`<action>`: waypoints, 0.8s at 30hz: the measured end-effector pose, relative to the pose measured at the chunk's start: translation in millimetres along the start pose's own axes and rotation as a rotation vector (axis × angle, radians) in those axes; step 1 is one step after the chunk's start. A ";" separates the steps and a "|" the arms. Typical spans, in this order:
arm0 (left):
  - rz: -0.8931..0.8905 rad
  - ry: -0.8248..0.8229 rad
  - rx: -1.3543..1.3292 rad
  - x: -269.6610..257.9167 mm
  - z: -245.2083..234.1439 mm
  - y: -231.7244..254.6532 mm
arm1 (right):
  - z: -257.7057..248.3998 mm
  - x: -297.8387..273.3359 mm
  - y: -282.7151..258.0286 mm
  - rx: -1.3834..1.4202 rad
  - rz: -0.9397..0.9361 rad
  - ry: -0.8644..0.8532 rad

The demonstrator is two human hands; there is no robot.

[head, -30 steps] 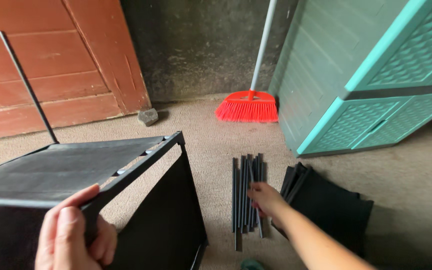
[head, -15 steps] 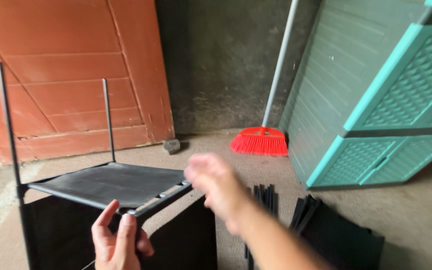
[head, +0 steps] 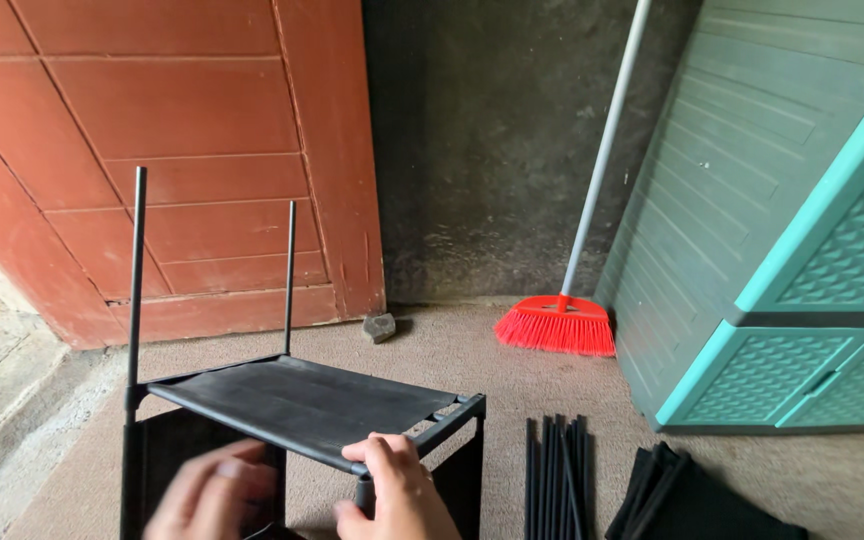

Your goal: The person inserts black metal poles into the fabric sleeves of a black shelving unit frame. They repeatedly pick up poles from the floor and push them into the frame's vertical sleeves, working on one side of the unit.

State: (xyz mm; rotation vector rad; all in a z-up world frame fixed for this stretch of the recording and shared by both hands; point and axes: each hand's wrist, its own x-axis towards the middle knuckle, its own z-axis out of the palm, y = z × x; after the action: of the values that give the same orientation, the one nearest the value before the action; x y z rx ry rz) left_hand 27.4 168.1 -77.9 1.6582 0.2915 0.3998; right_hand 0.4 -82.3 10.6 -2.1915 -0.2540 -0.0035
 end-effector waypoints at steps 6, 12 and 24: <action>0.332 0.297 0.048 112.7 -76.2 4.2 | -3.1 -1.9 3.9 -0.010 -0.037 0.034; -0.001 0.463 0.533 140.3 -98.4 13.6 | -2.6 3.8 10.3 -0.009 -0.191 -0.020; 0.086 0.087 0.200 133.3 -144.1 -145.9 | -34.1 9.2 5.3 -0.053 -0.093 0.056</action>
State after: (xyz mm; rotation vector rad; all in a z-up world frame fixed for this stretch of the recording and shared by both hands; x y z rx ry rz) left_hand 93.0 371.7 -196.5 1.8562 0.3342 0.5229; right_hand 13.4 -110.9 27.5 -2.2263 -0.3274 -0.1246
